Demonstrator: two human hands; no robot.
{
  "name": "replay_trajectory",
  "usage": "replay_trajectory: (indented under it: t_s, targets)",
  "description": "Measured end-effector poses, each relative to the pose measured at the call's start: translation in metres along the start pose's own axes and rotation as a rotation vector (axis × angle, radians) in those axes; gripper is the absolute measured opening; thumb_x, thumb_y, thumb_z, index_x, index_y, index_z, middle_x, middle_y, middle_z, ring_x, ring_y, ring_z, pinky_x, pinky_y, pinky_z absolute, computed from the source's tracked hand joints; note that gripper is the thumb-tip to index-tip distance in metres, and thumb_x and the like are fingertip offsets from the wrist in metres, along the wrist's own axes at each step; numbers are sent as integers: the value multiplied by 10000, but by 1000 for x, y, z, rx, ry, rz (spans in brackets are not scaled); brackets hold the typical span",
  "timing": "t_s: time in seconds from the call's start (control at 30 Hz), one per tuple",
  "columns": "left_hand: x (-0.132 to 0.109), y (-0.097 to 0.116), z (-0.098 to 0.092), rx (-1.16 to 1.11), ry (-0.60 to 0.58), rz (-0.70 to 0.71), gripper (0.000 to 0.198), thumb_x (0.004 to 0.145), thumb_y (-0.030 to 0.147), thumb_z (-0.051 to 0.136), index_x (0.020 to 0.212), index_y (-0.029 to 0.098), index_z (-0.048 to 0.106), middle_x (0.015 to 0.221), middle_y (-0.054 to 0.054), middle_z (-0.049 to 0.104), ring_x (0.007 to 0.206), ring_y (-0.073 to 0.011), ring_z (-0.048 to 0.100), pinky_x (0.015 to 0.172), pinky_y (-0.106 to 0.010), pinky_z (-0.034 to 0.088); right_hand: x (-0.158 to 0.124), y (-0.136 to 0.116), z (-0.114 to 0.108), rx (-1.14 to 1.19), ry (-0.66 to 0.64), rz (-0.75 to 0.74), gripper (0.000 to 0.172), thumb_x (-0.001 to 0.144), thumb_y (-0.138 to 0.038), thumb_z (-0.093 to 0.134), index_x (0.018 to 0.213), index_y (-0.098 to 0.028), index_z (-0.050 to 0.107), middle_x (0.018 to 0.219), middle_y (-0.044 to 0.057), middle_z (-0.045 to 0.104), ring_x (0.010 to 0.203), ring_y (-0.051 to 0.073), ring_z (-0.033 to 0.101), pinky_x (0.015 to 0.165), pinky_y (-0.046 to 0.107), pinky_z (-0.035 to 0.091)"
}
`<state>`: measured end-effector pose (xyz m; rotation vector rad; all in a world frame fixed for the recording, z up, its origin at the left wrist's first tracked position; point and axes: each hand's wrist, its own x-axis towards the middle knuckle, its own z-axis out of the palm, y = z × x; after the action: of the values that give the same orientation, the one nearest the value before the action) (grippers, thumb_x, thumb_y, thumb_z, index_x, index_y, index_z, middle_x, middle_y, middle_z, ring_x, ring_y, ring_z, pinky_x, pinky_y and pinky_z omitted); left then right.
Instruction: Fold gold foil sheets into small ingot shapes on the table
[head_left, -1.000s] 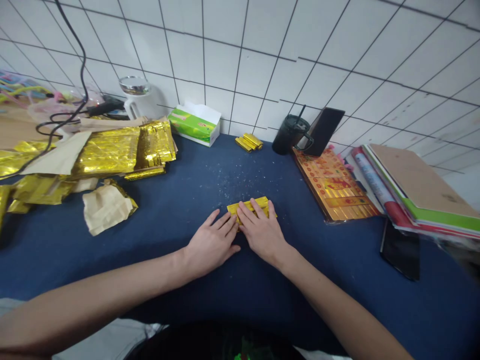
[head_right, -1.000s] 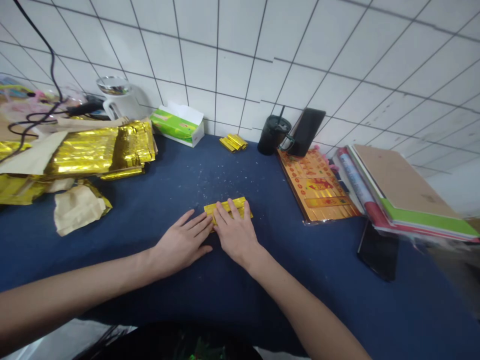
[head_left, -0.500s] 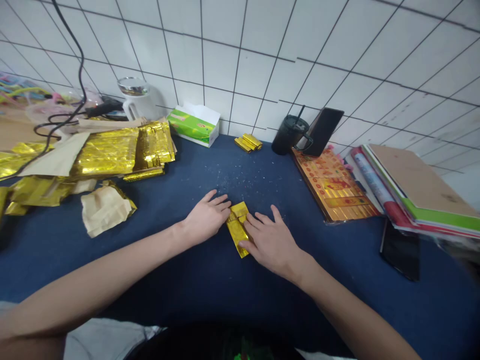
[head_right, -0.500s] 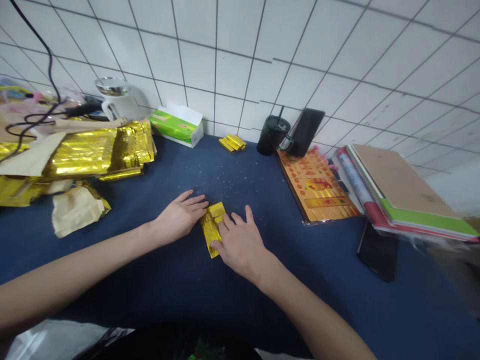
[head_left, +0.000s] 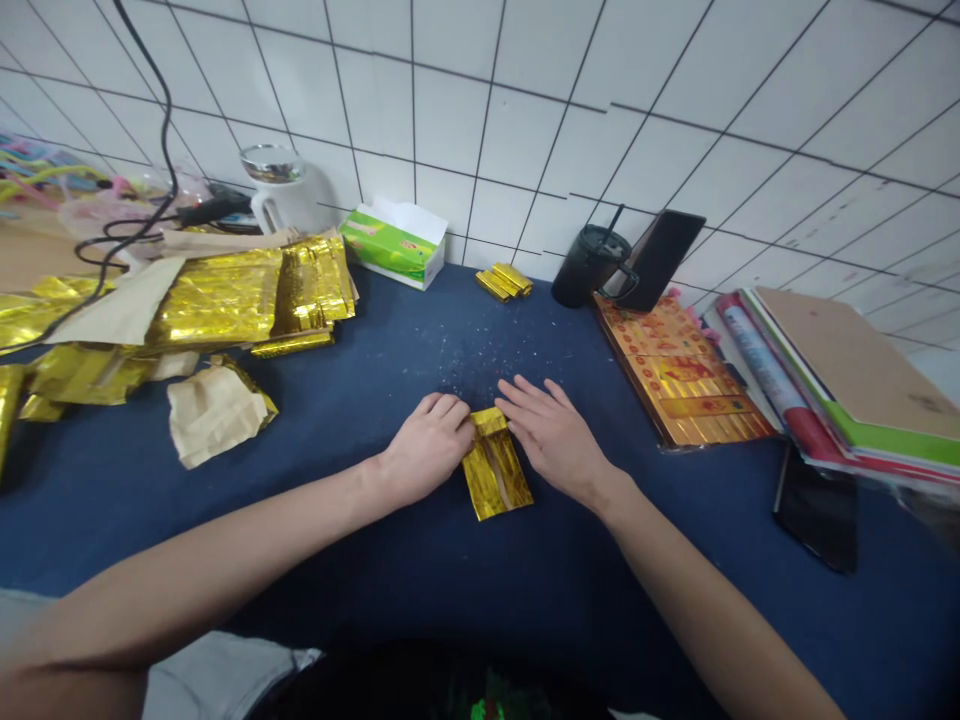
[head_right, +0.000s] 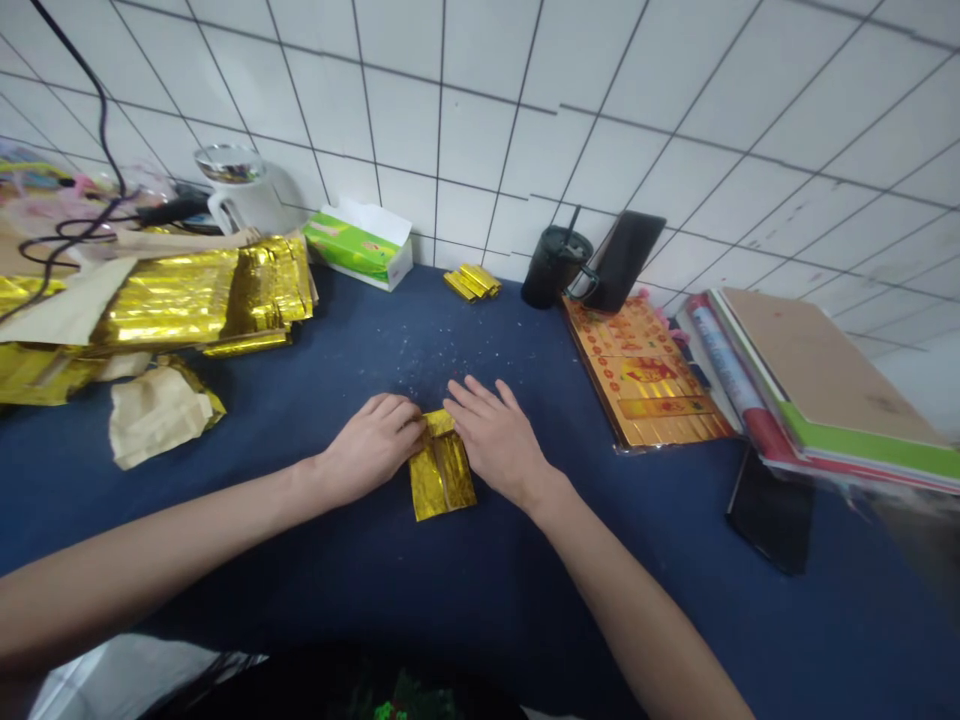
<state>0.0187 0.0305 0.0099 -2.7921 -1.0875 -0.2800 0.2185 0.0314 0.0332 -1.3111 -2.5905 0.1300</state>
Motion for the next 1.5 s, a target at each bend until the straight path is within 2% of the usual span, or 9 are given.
replay_trajectory:
  t_s: [0.13,0.23,0.4,0.57,0.8,0.97,1.13,1.3,1.5]
  targets:
    - [1,2,-2,-34,-57,75,169,833,89,422,890,126,576,881,-67,557,875,-194,510,815,-334,406,-4,-2,11,-56,-107,-82,378,910,-175,279,1222,-195,492,1315,31,466,1251,157,356,1057,449,203]
    - [-1,2,0,-64,-77,98,194,847,91,398,919,129,575,913,-68,578,870,-186,527,804,-321,421,-11,-1,15,-58,-200,-89,395,927,-305,277,1280,-203,422,1352,29,416,1271,175,322,1057,490,174]
    - [-17,0,4,-121,-46,76,300,888,241,402,1135,112,514,1112,-93,579,1005,-204,534,876,-337,402,-20,0,17,-90,-259,-74,541,906,-495,217,1341,-189,312,1423,33,281,1313,211,222,1047,540,138]
    - [-17,-1,3,-160,-66,56,362,893,324,397,1185,131,490,1282,-85,490,1157,-204,458,1021,-379,258,-26,-9,20,-178,-205,8,605,889,-545,176,1336,-168,333,1409,51,316,1299,280,235,1024,598,91]
    - [4,-1,5,-175,-100,44,464,871,438,407,1208,124,462,1327,-108,437,1208,-219,398,984,-386,280,-32,-9,22,-277,-146,151,649,873,-575,173,1305,-147,399,1391,89,349,1290,327,232,1005,617,82]
    - [3,0,9,-172,-102,48,512,833,519,420,1168,137,485,1353,-110,400,1239,-259,339,978,-424,262,-17,-10,6,-236,-151,156,578,899,-511,180,1272,-159,447,1340,96,432,1282,302,267,1006,610,93]
    - [3,2,7,-172,-87,45,469,842,436,438,1203,138,453,1320,-112,436,1221,-258,356,966,-422,269,0,-21,12,-82,-185,71,638,892,-530,159,1350,-111,309,1384,121,355,1295,252,263,1046,533,128]
    - [3,2,5,-168,-85,46,483,849,439,432,1220,129,438,1321,-108,437,1222,-246,361,978,-413,266,-11,-18,29,-114,-192,42,745,861,-592,177,1355,-42,269,1409,171,277,1308,252,228,1064,484,133]
    - [1,1,8,-178,-101,26,569,873,535,306,1258,131,417,1359,-104,395,1251,-236,336,999,-413,251,-25,-8,29,-158,-166,65,665,886,-535,191,1353,-72,292,1404,153,304,1302,236,250,1062,473,154]
